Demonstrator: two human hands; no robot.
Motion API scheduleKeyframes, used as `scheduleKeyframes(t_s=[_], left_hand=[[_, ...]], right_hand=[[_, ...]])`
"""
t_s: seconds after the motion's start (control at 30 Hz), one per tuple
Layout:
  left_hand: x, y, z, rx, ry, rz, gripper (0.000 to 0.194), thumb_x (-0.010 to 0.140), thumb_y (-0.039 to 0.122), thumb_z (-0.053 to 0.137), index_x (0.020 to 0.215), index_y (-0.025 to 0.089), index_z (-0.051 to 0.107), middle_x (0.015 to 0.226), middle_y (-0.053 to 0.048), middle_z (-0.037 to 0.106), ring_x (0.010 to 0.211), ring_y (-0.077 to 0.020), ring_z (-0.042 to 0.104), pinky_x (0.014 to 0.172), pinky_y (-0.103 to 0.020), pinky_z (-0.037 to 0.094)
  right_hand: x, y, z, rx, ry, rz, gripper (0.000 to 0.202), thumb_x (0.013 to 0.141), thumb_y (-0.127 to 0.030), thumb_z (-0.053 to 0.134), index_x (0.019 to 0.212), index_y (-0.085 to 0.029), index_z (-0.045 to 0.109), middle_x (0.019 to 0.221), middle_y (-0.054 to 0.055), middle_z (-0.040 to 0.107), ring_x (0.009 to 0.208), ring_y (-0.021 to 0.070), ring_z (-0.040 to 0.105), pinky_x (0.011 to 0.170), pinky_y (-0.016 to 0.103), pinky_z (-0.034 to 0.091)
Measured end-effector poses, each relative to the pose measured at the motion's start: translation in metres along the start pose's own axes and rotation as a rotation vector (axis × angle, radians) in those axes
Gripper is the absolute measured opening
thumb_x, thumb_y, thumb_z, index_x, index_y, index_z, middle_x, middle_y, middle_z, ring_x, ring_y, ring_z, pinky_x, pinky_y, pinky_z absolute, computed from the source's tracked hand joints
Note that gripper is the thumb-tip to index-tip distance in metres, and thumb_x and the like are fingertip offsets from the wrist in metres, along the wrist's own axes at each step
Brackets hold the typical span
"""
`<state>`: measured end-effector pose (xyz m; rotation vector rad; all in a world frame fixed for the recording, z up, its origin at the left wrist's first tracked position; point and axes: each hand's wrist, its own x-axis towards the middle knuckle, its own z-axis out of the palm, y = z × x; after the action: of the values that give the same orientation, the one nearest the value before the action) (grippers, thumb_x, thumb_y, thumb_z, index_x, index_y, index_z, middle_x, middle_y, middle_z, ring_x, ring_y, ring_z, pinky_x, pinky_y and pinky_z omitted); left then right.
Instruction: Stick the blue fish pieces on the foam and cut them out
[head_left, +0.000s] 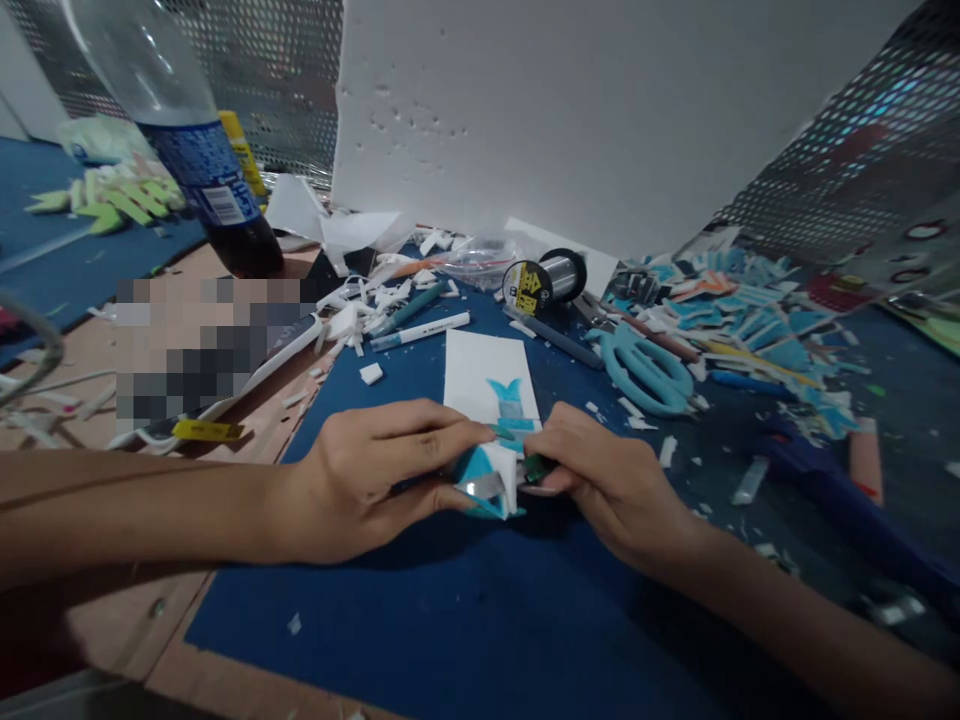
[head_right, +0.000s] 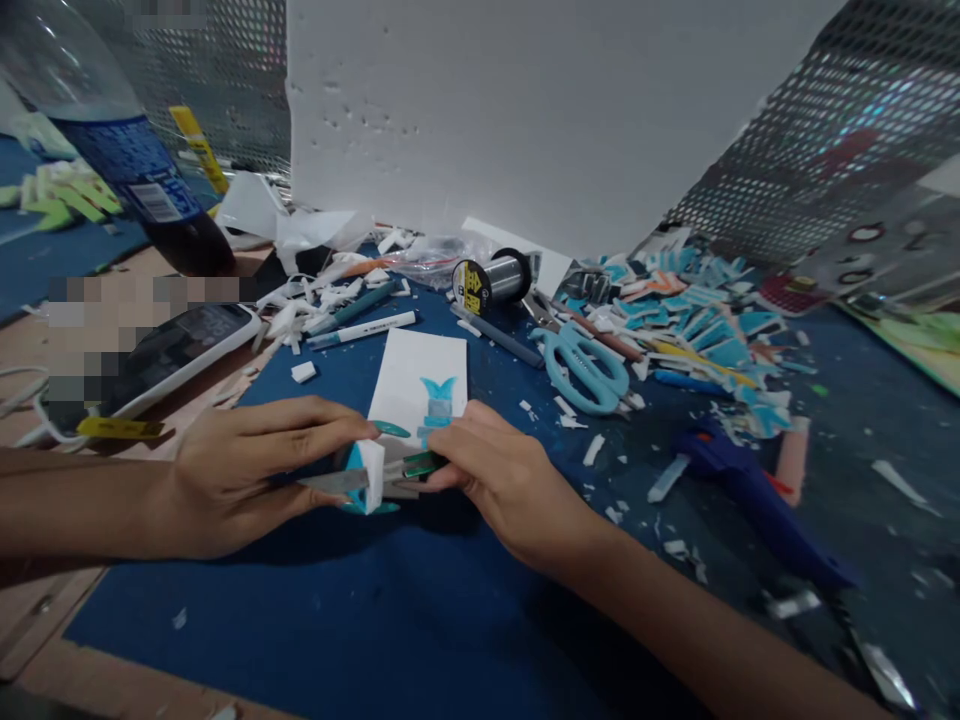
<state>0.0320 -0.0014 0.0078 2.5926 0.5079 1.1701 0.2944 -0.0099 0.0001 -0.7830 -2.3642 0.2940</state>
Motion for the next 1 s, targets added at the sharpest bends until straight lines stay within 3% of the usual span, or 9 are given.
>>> scheduleKeyframes(t_s=[0.23,0.4,0.57,0.73,1.0], left_hand=[[-0.0024,-0.0028,0.0042,0.034,0.016,0.004,0.025,0.110,0.030,0.054,0.123,0.013,0.066,0.103,-0.012,0.078,0.088,-0.0153,0.078,0.081,-0.019,0.064],[-0.0063,-0.0087,0.0089,0.038,0.016,-0.019,0.041,0.108,0.042,0.055,0.134,0.011,0.060,0.109,-0.014,0.077,0.098,-0.0177,0.077,0.086,-0.023,0.064],[-0.0044,-0.0073,0.0050,0.030,-0.022,-0.049,0.031,0.111,0.034,0.050,0.127,0.011,0.063,0.088,-0.007,0.075,0.068,-0.0099,0.071,0.069,-0.013,0.058],[-0.0010,-0.0043,0.0009,0.033,-0.032,-0.056,0.028,0.113,0.032,0.046,0.124,0.012,0.062,0.084,-0.005,0.074,0.066,-0.0094,0.068,0.068,-0.013,0.054],[-0.0065,-0.0048,0.0068,0.067,0.013,-0.094,0.035,0.114,0.038,0.038,0.124,0.013,0.061,0.081,-0.002,0.066,0.060,-0.0084,0.059,0.060,-0.014,0.050]], right_hand=[[-0.0032,0.0053,0.0019,0.058,0.014,-0.002,0.026,0.111,-0.026,0.040,0.112,-0.023,0.066,0.066,0.001,0.064,0.061,0.0191,0.056,0.060,0.030,0.051],[0.0000,0.0025,0.0015,0.042,0.047,-0.012,0.031,0.114,-0.031,0.034,0.106,-0.023,0.062,0.070,0.001,0.065,0.062,0.0165,0.057,0.058,0.027,0.049],[0.0038,0.0010,0.0015,0.008,0.075,-0.041,0.031,0.114,-0.036,0.033,0.102,-0.023,0.059,0.066,-0.001,0.062,0.055,0.0145,0.050,0.053,0.026,0.043],[0.0046,0.0023,-0.0007,0.008,0.066,-0.037,0.033,0.115,-0.035,0.032,0.097,-0.023,0.057,0.066,-0.001,0.062,0.054,0.0140,0.050,0.052,0.026,0.041],[0.0001,0.0103,-0.0054,-0.014,0.030,-0.004,0.021,0.105,-0.007,0.046,0.099,-0.022,0.059,0.067,-0.002,0.062,0.056,0.0144,0.050,0.050,0.024,0.039]])
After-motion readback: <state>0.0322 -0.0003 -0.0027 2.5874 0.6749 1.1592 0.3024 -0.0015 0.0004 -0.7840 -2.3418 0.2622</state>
